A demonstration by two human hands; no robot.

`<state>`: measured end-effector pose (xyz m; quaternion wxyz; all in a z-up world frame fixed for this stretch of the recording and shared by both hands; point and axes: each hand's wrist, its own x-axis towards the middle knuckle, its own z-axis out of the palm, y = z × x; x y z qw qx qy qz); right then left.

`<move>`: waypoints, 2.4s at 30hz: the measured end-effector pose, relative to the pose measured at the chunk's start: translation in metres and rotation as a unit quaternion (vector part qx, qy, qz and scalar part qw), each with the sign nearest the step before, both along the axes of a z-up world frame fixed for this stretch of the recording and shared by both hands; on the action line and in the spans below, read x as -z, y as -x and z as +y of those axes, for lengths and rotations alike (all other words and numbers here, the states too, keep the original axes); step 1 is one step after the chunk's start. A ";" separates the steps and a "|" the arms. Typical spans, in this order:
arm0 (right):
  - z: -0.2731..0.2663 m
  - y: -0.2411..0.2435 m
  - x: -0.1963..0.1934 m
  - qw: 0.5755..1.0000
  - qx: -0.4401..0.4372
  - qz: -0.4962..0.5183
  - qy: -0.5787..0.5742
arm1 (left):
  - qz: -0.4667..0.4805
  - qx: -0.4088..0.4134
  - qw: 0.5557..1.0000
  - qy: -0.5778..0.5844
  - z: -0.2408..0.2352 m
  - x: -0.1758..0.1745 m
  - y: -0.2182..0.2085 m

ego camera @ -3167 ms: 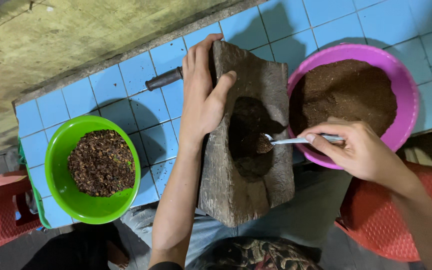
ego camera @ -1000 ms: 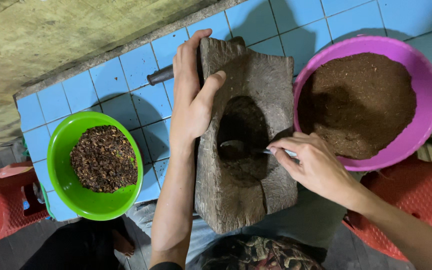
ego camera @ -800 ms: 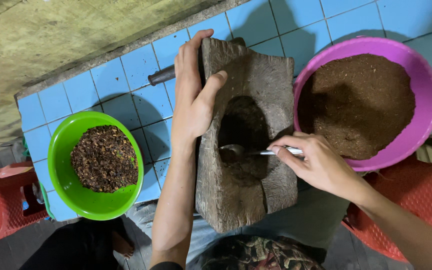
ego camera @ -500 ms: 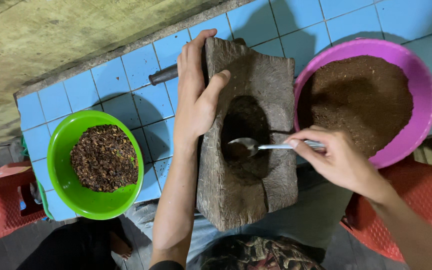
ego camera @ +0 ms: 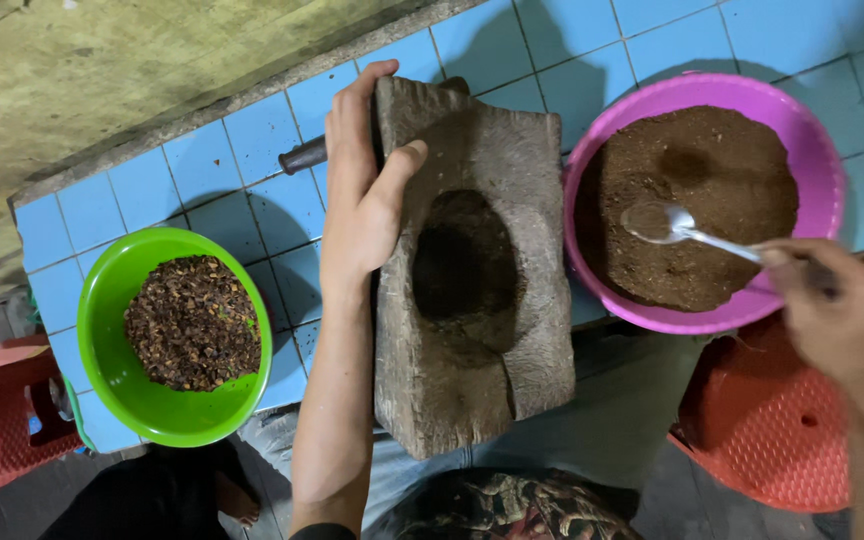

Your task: The person uses a spoon to scoop a brown granular substance from a wooden mortar and transfers it into a pink bowl. This action is repeated multiple times throughout the clip.

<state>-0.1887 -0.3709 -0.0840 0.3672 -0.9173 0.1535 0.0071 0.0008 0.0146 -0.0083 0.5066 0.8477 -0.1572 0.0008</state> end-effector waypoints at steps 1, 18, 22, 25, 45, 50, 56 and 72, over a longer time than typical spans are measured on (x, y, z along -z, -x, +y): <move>0.001 0.001 0.016 1.000 0.003 0.000 0.001 | 0.000 0.003 1.000 0.001 0.000 0.000 0.000; 0.083 -0.013 -0.017 0.957 -0.181 -0.211 0.087 | 0.027 -0.008 1.000 0.002 -0.004 -0.006 0.003; 0.116 -0.026 -0.035 0.931 -0.259 -0.228 0.121 | 0.023 -0.007 1.000 0.007 -0.001 -0.004 0.002; 0.140 -0.020 -0.047 0.884 -0.289 -0.224 0.289 | 0.003 -0.002 1.000 0.002 0.001 -0.002 0.001; 0.143 -0.090 0.007 0.871 -0.423 -0.190 0.160 | 0.011 -0.001 1.000 0.007 0.000 -0.005 0.001; 0.129 -0.096 -0.017 0.877 -0.425 -0.187 0.123 | 0.010 -0.005 1.000 0.006 0.000 -0.005 0.001; 0.145 -0.097 0.004 0.881 -0.400 -0.208 0.142 | 0.001 -0.005 1.000 0.000 -0.001 -0.004 0.001; 0.145 -0.096 -0.003 0.851 -0.449 -0.213 0.171 | 0.002 0.004 1.000 -0.009 -0.006 -0.004 0.001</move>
